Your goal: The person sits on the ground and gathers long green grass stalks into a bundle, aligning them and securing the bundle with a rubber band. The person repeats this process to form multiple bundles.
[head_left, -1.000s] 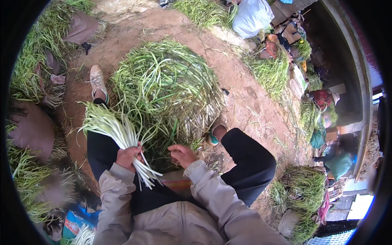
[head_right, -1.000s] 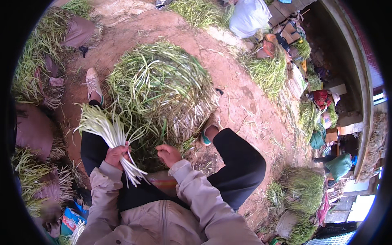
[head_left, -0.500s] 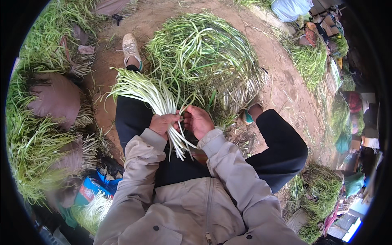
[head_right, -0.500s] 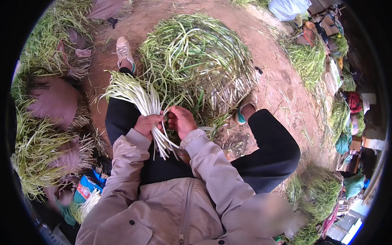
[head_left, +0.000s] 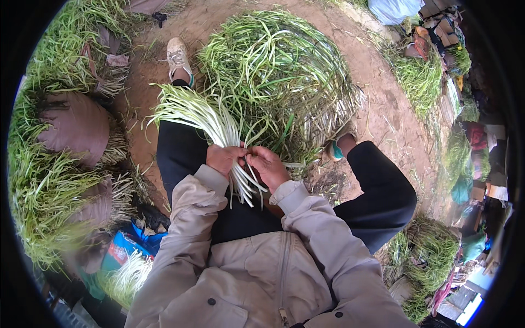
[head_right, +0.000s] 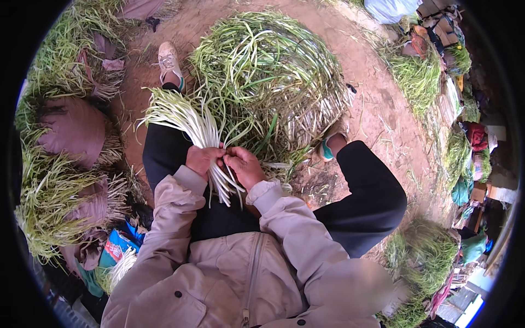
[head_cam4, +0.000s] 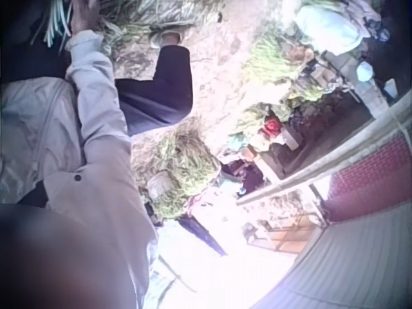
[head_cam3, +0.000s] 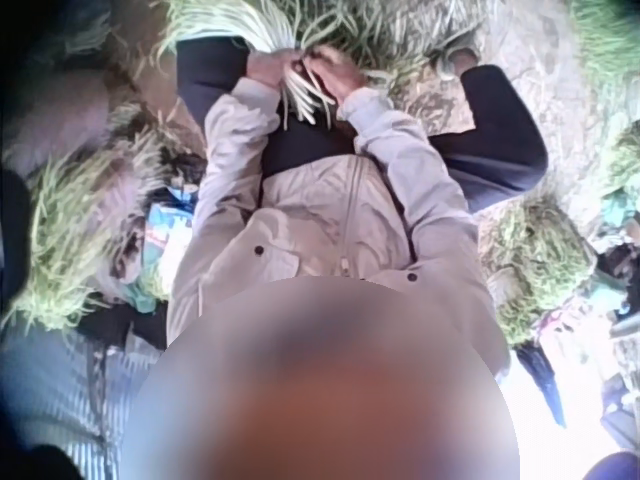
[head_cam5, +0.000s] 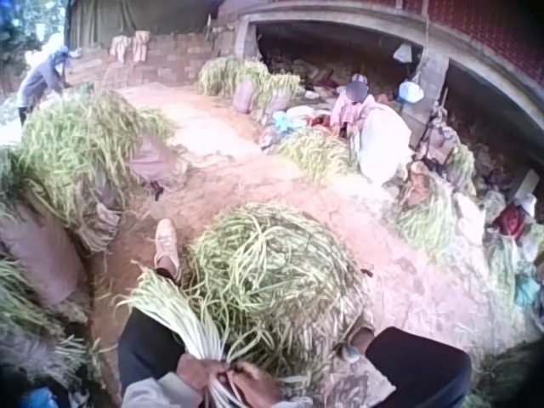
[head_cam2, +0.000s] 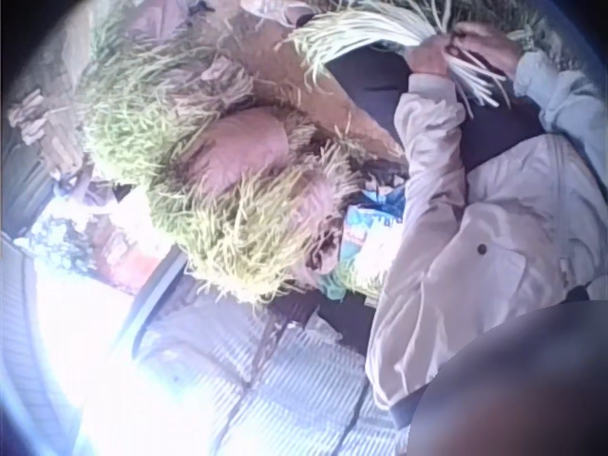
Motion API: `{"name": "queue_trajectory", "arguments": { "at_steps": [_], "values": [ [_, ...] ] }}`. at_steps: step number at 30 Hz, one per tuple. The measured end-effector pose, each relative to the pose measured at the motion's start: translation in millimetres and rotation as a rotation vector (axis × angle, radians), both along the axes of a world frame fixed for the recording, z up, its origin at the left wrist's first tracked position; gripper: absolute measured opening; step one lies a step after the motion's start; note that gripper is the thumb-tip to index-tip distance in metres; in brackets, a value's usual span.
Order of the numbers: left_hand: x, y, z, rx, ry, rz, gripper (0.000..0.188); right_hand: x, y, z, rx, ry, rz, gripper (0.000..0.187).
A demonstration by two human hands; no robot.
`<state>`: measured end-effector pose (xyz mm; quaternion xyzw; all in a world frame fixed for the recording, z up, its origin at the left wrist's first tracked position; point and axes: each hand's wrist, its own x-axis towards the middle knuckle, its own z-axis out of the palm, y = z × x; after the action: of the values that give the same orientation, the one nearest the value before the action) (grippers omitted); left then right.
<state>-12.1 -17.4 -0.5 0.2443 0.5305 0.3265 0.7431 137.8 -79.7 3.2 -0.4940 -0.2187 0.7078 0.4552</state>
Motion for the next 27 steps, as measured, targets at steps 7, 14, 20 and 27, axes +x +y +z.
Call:
{"name": "queue_trajectory", "arguments": {
  "at_steps": [7,14,20,27],
  "values": [
    [5.2,-3.3,-2.7,0.087,-0.008,0.017,0.014,0.2,-6.9,-3.9,-0.007,-0.217,0.024,0.019],
    [6.9,-1.9,-0.6,0.132,-0.013,0.048,0.01,24.5,-8.5,-28.3,0.005,-0.477,-0.311,0.014],
    [4.6,-1.6,0.4,0.085,-0.018,0.038,0.013,113.9,-4.0,-48.3,-0.166,-0.428,-0.627,0.006],
    [7.7,-0.8,5.0,0.044,0.015,0.015,0.021,79.1,32.5,-47.2,0.292,-1.004,-0.136,0.044]
  ]
}}
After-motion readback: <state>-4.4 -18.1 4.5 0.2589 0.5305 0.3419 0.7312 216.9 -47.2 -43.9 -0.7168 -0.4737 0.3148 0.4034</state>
